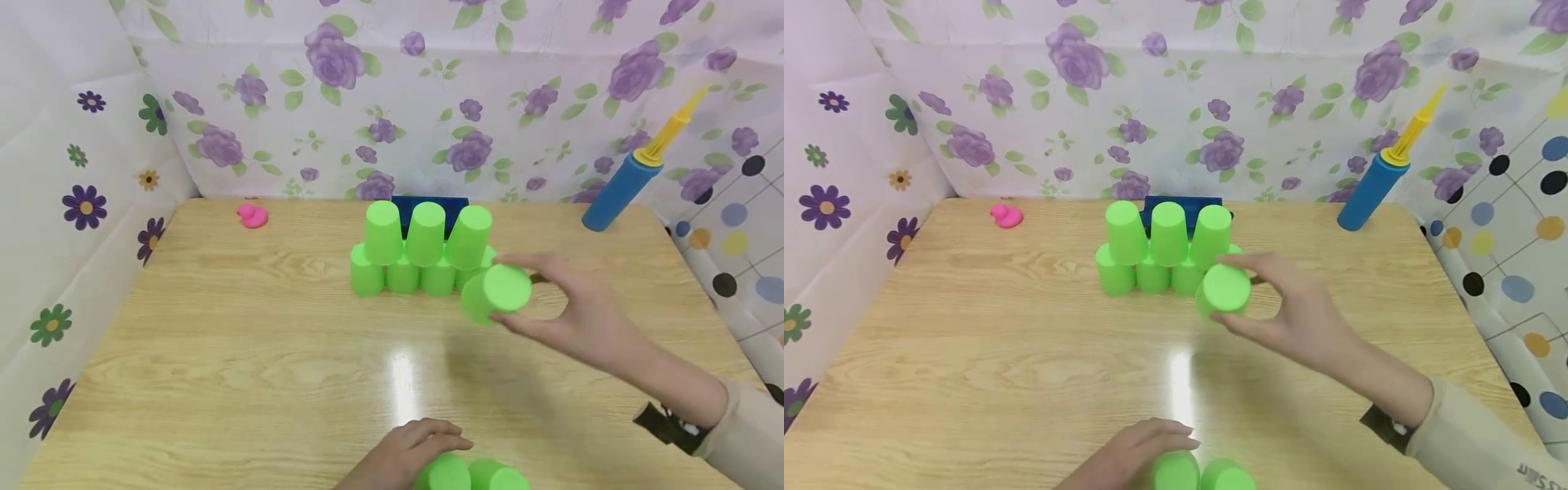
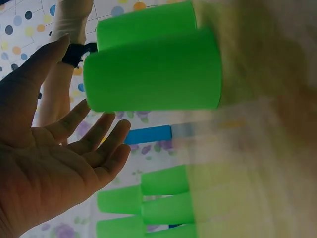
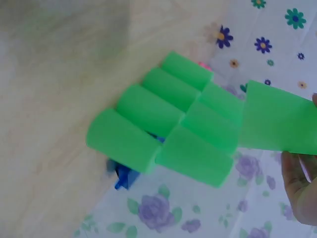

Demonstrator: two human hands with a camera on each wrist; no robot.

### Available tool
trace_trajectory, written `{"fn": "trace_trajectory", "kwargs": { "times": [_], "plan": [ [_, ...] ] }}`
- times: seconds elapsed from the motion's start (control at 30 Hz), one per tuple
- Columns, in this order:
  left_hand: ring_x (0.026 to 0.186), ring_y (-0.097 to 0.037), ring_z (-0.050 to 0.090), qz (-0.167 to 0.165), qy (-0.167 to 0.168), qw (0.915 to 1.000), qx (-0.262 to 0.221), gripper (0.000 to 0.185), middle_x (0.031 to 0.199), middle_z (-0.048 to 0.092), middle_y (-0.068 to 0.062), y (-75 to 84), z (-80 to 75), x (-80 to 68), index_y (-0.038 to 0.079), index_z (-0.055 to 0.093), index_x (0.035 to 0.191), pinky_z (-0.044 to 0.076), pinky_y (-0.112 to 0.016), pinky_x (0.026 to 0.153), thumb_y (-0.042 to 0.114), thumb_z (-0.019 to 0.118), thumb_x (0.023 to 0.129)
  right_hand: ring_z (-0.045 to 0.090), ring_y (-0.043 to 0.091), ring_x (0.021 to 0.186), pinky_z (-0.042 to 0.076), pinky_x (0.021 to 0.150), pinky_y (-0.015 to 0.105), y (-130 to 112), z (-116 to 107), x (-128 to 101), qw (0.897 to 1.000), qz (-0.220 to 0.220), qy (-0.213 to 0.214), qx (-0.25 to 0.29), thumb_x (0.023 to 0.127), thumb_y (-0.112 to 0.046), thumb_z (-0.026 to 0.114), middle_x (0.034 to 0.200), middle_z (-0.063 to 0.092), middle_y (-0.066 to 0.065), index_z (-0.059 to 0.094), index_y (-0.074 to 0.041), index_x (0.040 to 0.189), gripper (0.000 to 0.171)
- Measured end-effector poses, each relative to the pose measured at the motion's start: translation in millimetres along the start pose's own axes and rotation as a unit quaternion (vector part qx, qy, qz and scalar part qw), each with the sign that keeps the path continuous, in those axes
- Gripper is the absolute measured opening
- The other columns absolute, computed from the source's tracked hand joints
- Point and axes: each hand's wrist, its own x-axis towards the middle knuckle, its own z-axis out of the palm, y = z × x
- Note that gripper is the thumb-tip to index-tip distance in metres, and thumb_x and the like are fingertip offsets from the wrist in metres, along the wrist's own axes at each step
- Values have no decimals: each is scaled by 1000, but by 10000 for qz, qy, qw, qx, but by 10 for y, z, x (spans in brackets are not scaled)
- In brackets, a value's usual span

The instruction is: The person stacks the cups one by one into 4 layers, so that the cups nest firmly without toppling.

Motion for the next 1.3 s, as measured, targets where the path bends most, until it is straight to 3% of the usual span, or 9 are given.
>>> {"fn": "trace_trajectory", "kwargs": {
  "times": [0.2,0.33,0.47,0.57,0.6,0.83,1.0,1.13,1.3],
  "plan": [
    [111,-15,54,-435,550,9934,-910,54,118,57,-9,0,185,-112,8,52,125,47,-28,90,51,39,96,53,-5,105,44,84,10,104,-168,286,9978,-16,668,13,55,1,86,115,65,8,60,-5,122,71],
    [112,-17,54,-671,737,9862,-1320,45,119,57,-12,49,260,-125,8,52,125,48,-32,90,41,50,95,54,-7,105,44,83,8,155,-216,506,9967,144,768,-234,61,-2,85,114,66,6,60,-11,124,68],
    [114,-19,54,-859,759,9808,-1575,47,122,56,-13,87,273,-110,7,50,127,49,-34,90,33,61,89,64,9,97,44,83,9,241,-218,710,9963,6,748,-417,65,-8,85,114,66,4,59,-15,126,67],
    [114,-18,54,-594,774,9855,-1386,49,122,55,-11,54,253,-94,6,48,129,49,-31,89,38,56,92,67,24,90,43,83,8,340,-204,825,9950,-159,839,-522,64,-9,85,114,66,4,59,-14,126,68],
    [113,-18,54,-481,782,9872,-1303,49,122,55,-10,37,250,-92,6,48,129,49,-29,88,39,55,93,67,22,90,43,83,8,369,-200,857,9946,-169,877,-532,64,-9,85,114,66,4,59,-14,126,68],
    [105,-12,58,-409,668,9855,-1505,39,112,61,-6,47,239,-83,7,56,119,47,-19,86,23,66,86,54,-7,101,46,84,13,482,-124,1052,9960,337,820,-131,72,-13,81,116,64,-1,57,-16,128,60],
    [105,-13,58,-537,616,9840,-1582,37,112,61,-6,56,198,-94,7,56,118,47,-19,87,21,67,85,55,-2,99,48,82,17,486,-36,1197,9960,770,442,79,80,-29,74,115,63,-6,57,-16,128,52],
    [107,-14,57,-845,313,9773,-1915,40,114,59,-8,48,147,-106,6,57,118,48,-23,89,17,70,82,57,3,99,49,81,23,472,43,1260,9929,1127,265,277,81,-38,71,113,64,-6,57,-22,128,51],
    [110,-12,55,-1008,-102,9758,-1939,44,115,59,-6,-8,56,-105,7,57,117,45,-24,93,18,74,78,58,7,102,50,84,30,460,140,1283,9890,1395,130,475,80,-42,71,116,63,-5,57,-23,128,54]
  ]
}}
